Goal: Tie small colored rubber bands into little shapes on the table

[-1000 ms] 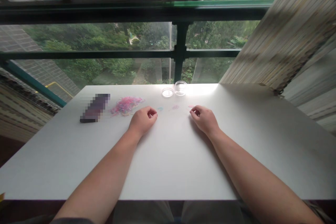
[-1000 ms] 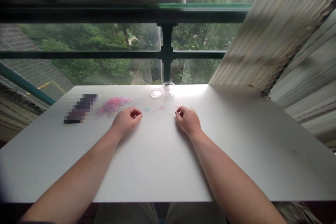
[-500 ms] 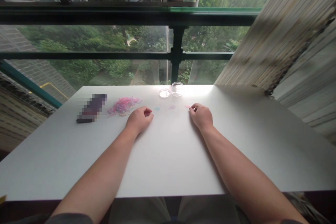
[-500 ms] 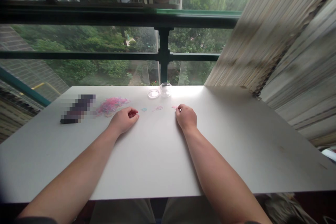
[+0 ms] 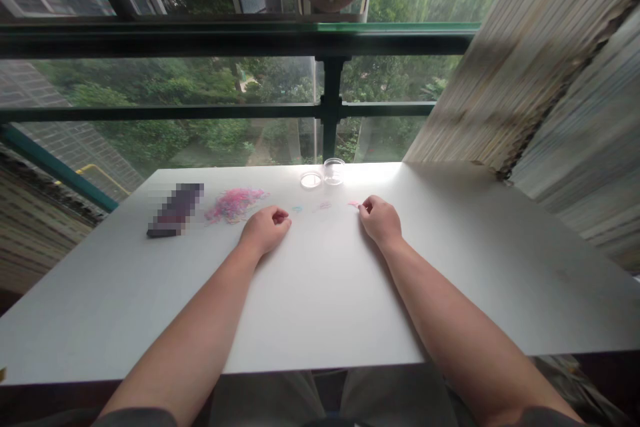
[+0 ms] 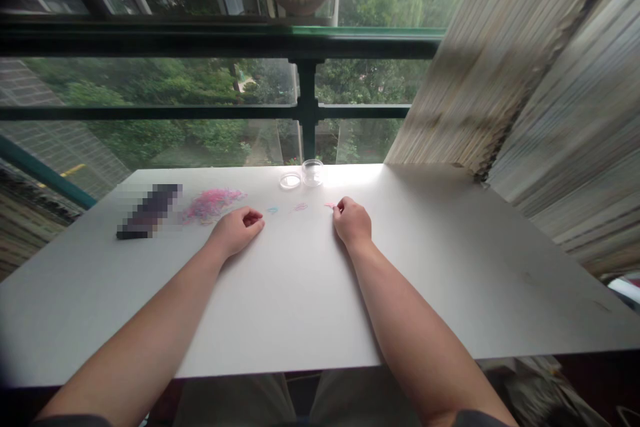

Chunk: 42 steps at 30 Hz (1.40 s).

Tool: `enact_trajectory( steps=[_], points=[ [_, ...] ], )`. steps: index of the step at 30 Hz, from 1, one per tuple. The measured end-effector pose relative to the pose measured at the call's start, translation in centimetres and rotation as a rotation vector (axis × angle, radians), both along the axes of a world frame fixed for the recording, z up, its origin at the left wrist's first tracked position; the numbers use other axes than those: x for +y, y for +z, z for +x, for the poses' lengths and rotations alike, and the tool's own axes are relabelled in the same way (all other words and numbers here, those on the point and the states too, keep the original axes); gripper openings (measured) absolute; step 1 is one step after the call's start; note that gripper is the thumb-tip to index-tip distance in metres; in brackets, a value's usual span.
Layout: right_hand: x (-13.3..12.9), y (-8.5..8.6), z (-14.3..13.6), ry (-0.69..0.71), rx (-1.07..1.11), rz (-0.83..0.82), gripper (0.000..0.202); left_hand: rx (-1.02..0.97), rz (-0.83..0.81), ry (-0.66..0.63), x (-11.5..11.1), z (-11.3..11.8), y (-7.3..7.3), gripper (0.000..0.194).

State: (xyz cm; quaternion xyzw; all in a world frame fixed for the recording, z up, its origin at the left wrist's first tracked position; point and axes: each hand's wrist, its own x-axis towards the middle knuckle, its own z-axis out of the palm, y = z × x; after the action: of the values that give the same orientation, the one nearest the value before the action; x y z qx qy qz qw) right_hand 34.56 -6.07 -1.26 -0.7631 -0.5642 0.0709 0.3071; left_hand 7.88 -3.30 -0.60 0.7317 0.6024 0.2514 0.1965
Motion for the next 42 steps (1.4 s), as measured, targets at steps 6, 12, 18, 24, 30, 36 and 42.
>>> enact_trajectory(
  steps=[6, 12, 18, 24, 30, 36, 42],
  points=[
    [-1.4, 0.1, 0.2, 0.302, 0.044, 0.005, 0.020, 0.105, -0.031, -0.012, -0.4, -0.1, 0.5, 0.022],
    [-2.9, 0.7, -1.1, 0.544, 0.074, -0.140, 0.031, 0.154, -0.182, -0.028, -2.0, -2.9, 1.5, 0.025],
    [-3.1, 1.1, -1.5, 0.605, 0.025, -0.190, 0.036, 0.121, -0.139, 0.142, -3.7, -6.7, 0.8, 0.028],
    [-3.2, 1.3, -1.3, 0.631, 0.012, -0.219, 0.036, 0.066, -0.021, 0.257, -4.4, -8.0, -0.1, 0.024],
    [-3.3, 1.4, -1.4, 0.638, 0.003, -0.224, 0.034, 0.093, 0.166, 0.337, -2.2, -8.8, -0.8, 0.024],
    [-3.1, 1.4, -1.5, 0.637, -0.004, -0.223, 0.032, 0.160, 0.264, 0.251, 0.5, -7.5, -1.6, 0.025],
    [-3.1, 1.4, -1.5, 0.637, -0.002, -0.215, 0.031, 0.216, 0.254, 0.275, 0.9, -7.2, -1.5, 0.024]
  ],
)
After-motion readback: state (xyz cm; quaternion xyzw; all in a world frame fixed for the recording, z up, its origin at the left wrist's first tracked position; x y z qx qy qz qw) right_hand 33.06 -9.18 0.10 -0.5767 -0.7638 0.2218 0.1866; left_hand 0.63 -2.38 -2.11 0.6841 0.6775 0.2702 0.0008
